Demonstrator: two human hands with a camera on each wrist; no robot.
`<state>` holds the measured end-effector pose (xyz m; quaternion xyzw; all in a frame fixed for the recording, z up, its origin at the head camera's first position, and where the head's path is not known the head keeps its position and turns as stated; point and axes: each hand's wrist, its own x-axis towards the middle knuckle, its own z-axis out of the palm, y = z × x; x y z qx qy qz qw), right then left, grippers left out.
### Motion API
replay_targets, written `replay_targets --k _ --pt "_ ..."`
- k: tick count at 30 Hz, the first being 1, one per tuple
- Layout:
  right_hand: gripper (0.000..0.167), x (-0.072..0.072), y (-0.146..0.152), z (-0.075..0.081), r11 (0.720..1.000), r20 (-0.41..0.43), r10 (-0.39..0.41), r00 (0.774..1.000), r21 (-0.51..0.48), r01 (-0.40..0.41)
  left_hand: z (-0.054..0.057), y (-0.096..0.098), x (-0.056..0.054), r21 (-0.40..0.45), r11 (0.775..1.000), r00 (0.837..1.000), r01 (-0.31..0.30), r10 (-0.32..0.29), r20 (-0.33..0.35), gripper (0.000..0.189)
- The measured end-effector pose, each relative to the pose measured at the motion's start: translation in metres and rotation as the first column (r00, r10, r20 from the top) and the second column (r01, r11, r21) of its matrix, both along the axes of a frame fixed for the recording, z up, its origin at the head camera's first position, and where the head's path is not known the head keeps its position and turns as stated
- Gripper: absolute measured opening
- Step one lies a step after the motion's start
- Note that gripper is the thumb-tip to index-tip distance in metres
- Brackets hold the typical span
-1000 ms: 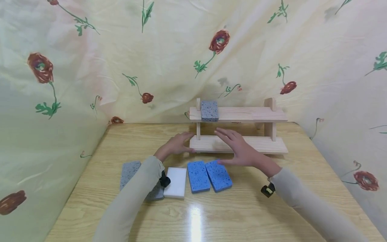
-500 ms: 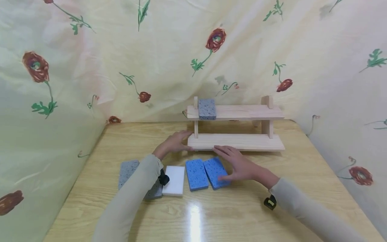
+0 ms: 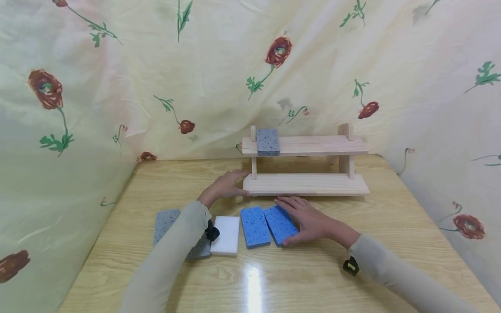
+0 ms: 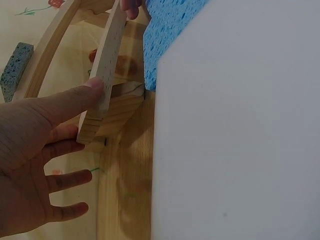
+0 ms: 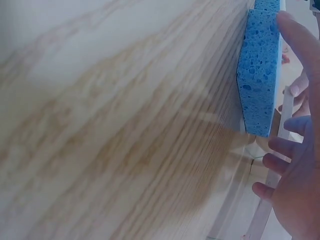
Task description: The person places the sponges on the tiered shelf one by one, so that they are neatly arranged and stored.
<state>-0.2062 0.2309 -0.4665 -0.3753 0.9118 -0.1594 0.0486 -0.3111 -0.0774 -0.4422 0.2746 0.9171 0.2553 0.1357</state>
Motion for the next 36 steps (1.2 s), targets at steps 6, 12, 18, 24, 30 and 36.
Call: replay_targets --k 6,12,18,24,30,36 --pt "0.119 0.0007 -0.0011 0.003 1.0 0.015 -0.013 1.0 0.007 0.013 0.0042 0.001 0.0002 -0.01 1.0 1.0 -0.007 0.007 -0.013 0.083" --pt "0.12 -0.0014 -0.002 0.0028 0.999 0.021 -0.018 1.0 0.032 0.017 0.0039 0.0007 -0.0025 -0.025 1.0 1.0 -0.014 0.013 -0.028 0.083" --pt "0.118 -0.0017 -0.0026 0.0001 0.999 0.029 -0.019 0.999 0.035 0.018 0.0022 0.0008 -0.003 -0.021 1.0 1.0 -0.018 0.018 -0.019 0.084" --pt "0.118 -0.0015 -0.0023 -0.0036 0.999 0.042 -0.027 0.999 0.035 0.025 0.0022 0.0001 -0.0007 -0.016 1.0 1.0 -0.021 0.021 -0.009 0.083" --pt "0.119 -0.0008 -0.0022 -0.0042 0.999 0.049 -0.027 0.998 0.04 0.025 0.0007 -0.0001 0.0009 -0.017 1.0 1.0 -0.015 0.014 -0.005 0.082" --pt "0.118 -0.001 -0.0015 -0.0038 0.999 0.067 -0.027 0.997 0.037 0.025 -0.0002 0.0007 0.0014 -0.008 1.0 1.0 -0.021 0.021 -0.005 0.082"
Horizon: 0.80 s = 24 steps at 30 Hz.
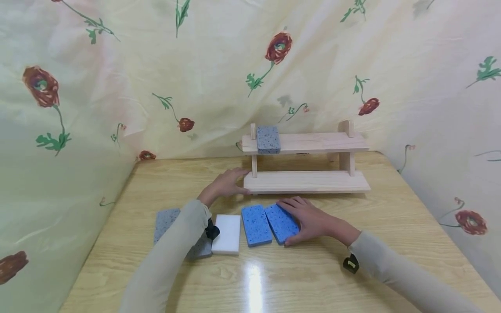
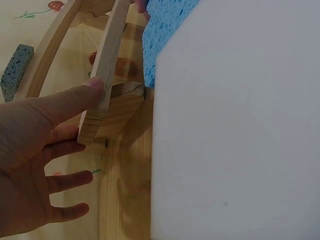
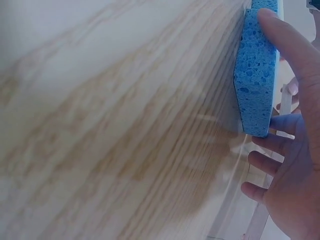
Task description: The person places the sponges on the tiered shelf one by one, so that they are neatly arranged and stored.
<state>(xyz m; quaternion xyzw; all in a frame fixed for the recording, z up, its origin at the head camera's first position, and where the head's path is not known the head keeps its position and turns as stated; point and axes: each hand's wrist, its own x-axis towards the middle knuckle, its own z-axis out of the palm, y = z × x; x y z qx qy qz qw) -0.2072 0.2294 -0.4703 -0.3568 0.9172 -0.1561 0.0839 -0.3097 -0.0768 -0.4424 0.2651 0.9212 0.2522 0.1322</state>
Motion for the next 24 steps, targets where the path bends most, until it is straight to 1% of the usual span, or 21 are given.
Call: replay_targets --k 6,16,24 --pt "0.117 -0.0024 0.0014 -0.0004 1.0 0.028 0.009 1.0 -0.004 -0.009 0.0004 -0.001 -0.0019 -0.003 1.0 1.0 0.003 -0.003 0.007 0.082" --pt "0.115 -0.0026 0.0024 0.0019 0.999 0.001 0.029 1.0 -0.024 -0.029 0.0002 -0.0024 -0.004 0.007 1.0 1.0 0.008 -0.008 0.007 0.083" --pt "0.115 -0.0045 0.0023 0.0009 1.0 0.026 0.016 1.0 -0.016 -0.016 -0.0018 -0.0035 -0.0056 0.017 1.0 1.0 0.017 -0.018 0.006 0.083"
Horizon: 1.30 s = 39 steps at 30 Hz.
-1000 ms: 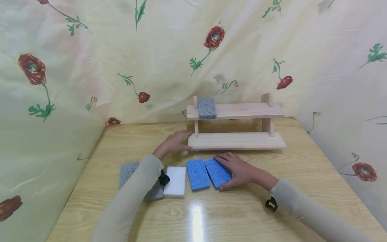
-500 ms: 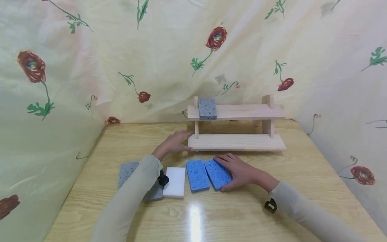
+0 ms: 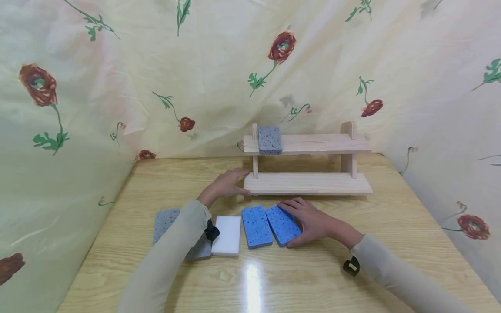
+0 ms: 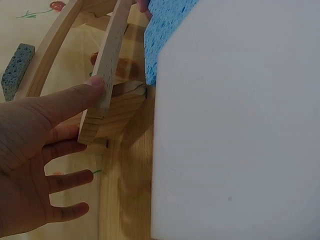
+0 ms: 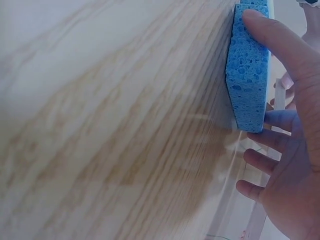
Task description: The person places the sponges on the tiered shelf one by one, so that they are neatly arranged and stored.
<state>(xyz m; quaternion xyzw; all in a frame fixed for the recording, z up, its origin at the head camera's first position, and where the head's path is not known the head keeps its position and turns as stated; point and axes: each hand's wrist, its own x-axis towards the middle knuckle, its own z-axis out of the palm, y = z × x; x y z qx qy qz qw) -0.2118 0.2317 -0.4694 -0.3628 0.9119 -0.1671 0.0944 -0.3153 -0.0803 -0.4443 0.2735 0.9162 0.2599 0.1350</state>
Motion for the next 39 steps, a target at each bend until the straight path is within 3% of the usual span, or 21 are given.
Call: replay_targets --k 14,39 --pt "0.114 0.0026 0.0006 0.0039 1.0 0.004 -0.011 1.0 -0.011 0.011 0.0023 0.0025 0.005 0.008 1.0 1.0 -0.017 0.017 0.002 0.082" --pt "0.114 0.0001 0.0003 0.0021 1.0 -0.033 0.026 0.999 -0.013 -0.027 0.0013 0.0013 0.0031 -0.002 1.0 1.0 -0.025 0.025 0.008 0.083"
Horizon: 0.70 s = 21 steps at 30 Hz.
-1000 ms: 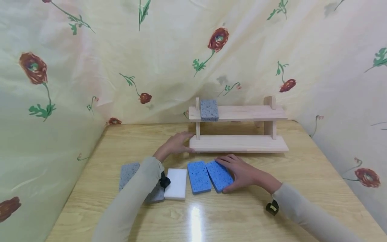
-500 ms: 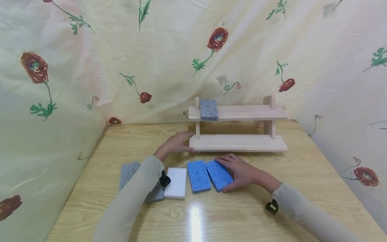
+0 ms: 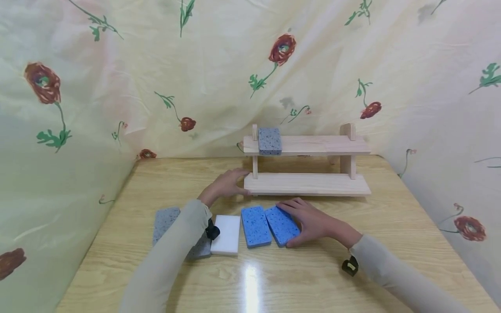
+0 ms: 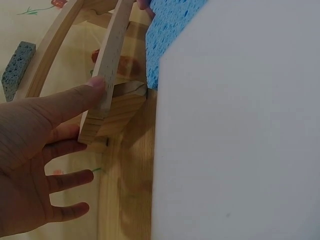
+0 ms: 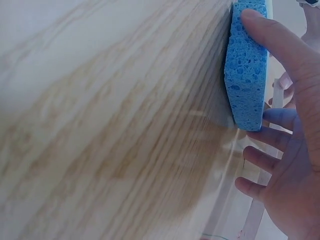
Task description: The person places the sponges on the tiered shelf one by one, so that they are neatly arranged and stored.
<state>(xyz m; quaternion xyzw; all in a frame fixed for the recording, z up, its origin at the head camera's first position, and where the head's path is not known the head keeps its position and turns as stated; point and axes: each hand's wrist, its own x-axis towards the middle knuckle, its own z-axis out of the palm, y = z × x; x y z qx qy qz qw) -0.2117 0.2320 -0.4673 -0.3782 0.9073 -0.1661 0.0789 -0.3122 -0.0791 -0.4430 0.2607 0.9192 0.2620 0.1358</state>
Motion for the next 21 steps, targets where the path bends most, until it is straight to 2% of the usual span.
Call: replay_targets --k 14,21 --pt "0.112 0.003 0.005 0.007 1.0 -0.027 0.0 1.0 -0.001 0.0 0.005 0.001 0.001 0.006 1.0 1.0 -0.001 0.001 0.009 0.082" --pt "0.113 0.005 0.006 0.011 1.0 -0.032 -0.007 0.999 -0.015 0.007 0.002 0.001 0.001 0.004 1.0 1.0 -0.002 0.002 0.013 0.082"
